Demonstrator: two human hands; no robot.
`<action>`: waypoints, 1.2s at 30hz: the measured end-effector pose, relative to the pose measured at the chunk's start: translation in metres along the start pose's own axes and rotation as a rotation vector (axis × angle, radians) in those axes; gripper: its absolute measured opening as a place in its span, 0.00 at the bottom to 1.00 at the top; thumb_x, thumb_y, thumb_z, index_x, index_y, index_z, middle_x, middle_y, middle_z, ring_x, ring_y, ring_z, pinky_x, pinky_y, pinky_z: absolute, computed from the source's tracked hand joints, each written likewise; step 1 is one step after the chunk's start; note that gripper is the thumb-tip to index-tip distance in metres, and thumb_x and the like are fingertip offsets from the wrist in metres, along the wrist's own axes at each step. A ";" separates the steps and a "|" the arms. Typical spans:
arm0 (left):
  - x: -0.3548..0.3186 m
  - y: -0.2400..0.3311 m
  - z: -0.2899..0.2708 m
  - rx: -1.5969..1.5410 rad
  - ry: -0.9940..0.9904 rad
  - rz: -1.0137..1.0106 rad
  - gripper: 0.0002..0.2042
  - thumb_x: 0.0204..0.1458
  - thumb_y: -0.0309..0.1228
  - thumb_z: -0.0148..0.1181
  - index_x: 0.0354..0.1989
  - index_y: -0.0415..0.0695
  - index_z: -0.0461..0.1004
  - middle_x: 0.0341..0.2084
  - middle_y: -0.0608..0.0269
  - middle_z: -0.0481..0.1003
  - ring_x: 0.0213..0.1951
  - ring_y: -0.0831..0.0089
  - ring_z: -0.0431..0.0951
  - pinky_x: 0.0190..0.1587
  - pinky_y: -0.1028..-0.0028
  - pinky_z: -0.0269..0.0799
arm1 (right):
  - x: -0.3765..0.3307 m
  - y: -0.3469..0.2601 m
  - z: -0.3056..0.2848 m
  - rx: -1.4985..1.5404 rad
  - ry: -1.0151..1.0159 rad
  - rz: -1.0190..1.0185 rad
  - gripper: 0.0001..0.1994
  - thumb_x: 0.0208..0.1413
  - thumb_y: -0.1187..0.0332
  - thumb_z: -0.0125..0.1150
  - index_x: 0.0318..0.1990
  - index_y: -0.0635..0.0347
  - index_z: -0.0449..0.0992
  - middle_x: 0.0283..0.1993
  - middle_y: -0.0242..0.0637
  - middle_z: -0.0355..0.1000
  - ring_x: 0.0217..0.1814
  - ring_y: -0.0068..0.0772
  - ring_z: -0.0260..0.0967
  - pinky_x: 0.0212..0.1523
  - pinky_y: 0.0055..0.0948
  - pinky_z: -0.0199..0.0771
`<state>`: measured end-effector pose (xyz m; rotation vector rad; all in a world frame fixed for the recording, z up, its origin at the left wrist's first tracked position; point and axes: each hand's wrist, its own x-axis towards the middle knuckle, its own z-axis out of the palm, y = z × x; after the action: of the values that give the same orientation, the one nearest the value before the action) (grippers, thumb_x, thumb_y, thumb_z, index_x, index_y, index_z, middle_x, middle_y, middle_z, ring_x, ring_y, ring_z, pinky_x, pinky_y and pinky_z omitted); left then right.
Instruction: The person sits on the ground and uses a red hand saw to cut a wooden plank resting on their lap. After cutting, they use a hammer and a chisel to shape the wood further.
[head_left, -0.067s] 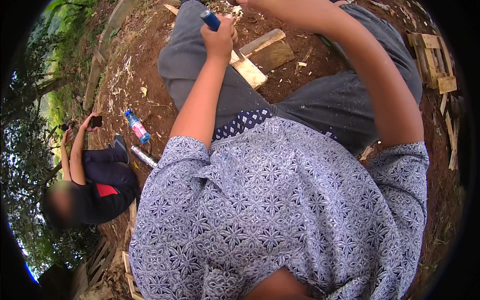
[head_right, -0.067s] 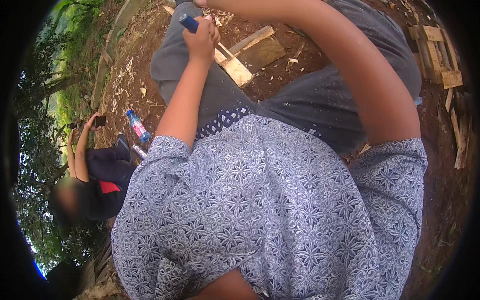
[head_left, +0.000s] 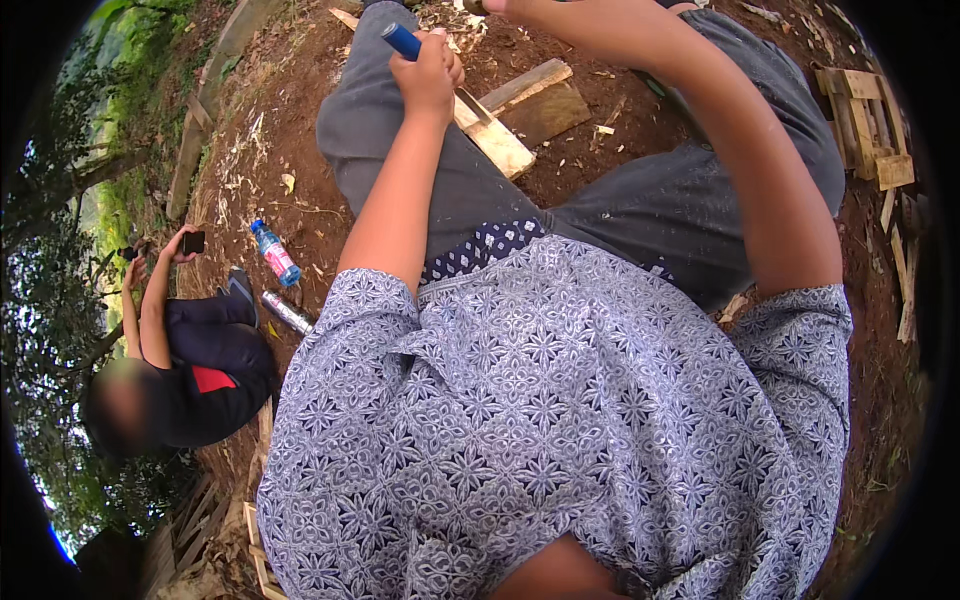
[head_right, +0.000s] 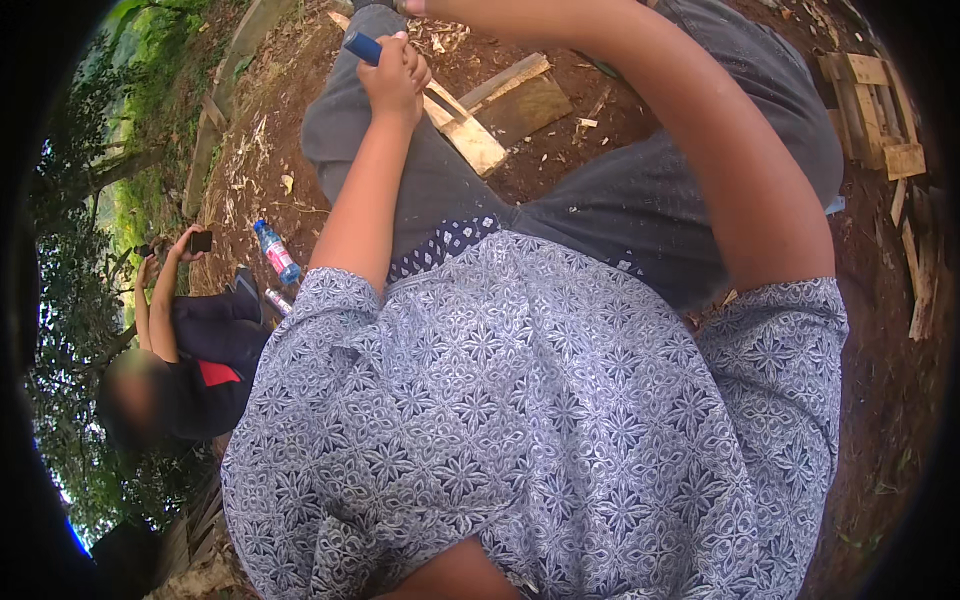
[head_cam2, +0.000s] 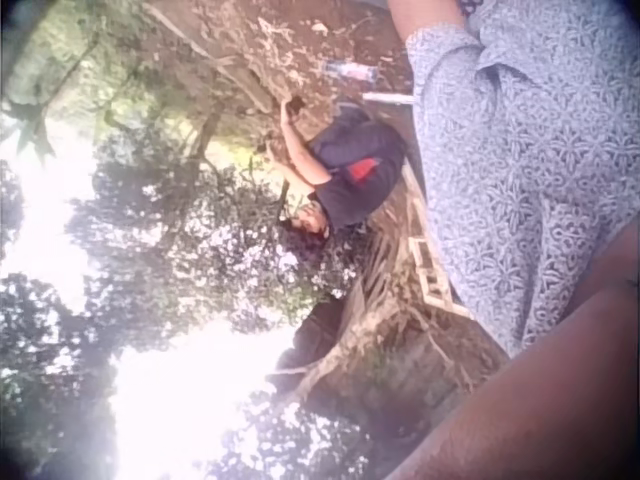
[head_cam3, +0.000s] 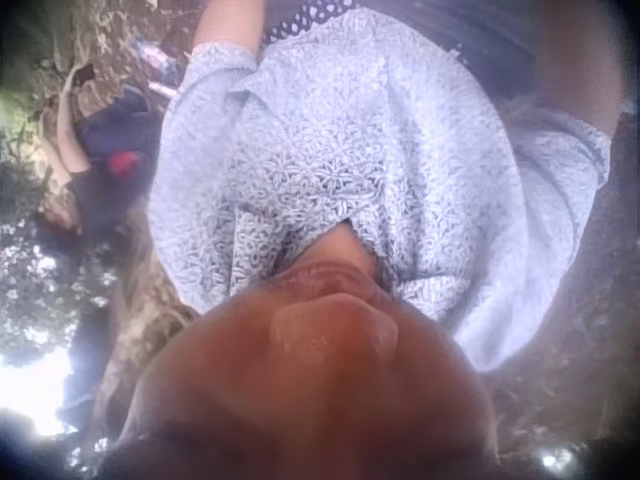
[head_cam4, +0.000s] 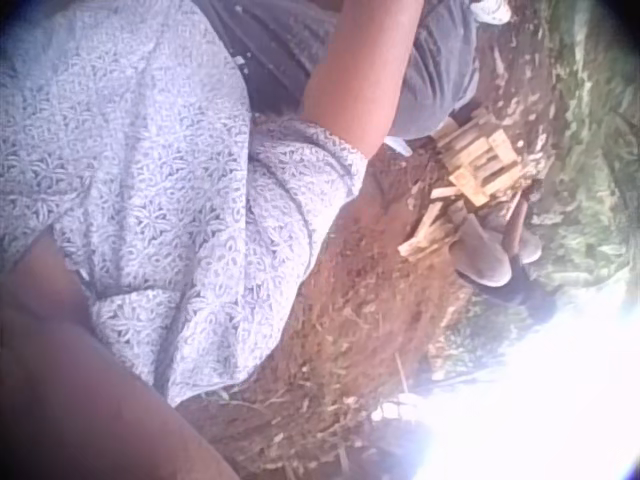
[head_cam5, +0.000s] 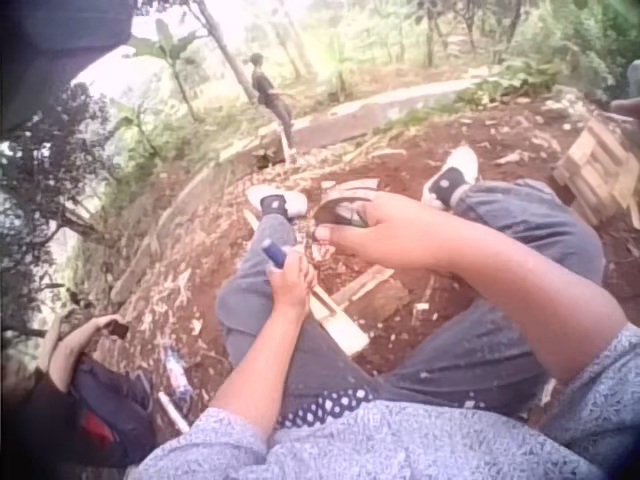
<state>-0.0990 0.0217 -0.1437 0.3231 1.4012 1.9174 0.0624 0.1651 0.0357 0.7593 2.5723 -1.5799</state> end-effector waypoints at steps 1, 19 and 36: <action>0.005 0.002 -0.008 -0.021 0.013 -0.018 0.16 0.61 0.27 0.54 0.21 0.48 0.59 0.10 0.71 0.56 0.10 0.79 0.55 0.14 0.74 0.49 | -0.006 0.000 0.000 0.021 0.013 0.029 0.23 0.66 0.49 0.59 0.47 0.64 0.80 0.34 0.46 0.80 0.35 0.38 0.76 0.39 0.40 0.76; -0.023 -0.004 0.015 0.375 -0.273 0.230 0.18 0.62 0.26 0.58 0.20 0.46 0.61 0.12 0.71 0.61 0.14 0.79 0.61 0.18 0.75 0.55 | -0.013 0.046 -0.002 0.121 0.040 0.110 0.20 0.70 0.50 0.56 0.41 0.60 0.81 0.31 0.24 0.72 0.35 0.17 0.65 0.38 0.25 0.70; -0.030 -0.014 0.014 0.459 -0.274 0.281 0.20 0.60 0.28 0.64 0.17 0.45 0.62 0.14 0.75 0.65 0.20 0.84 0.62 0.23 0.75 0.58 | -0.025 0.031 -0.003 0.325 -0.010 -0.010 0.21 0.70 0.52 0.56 0.56 0.62 0.78 0.47 0.31 0.78 0.43 0.21 0.71 0.46 0.26 0.73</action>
<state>-0.0644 0.0139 -0.1443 1.0094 1.6599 1.6592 0.0983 0.1692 0.0179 0.7544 2.3432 -2.0276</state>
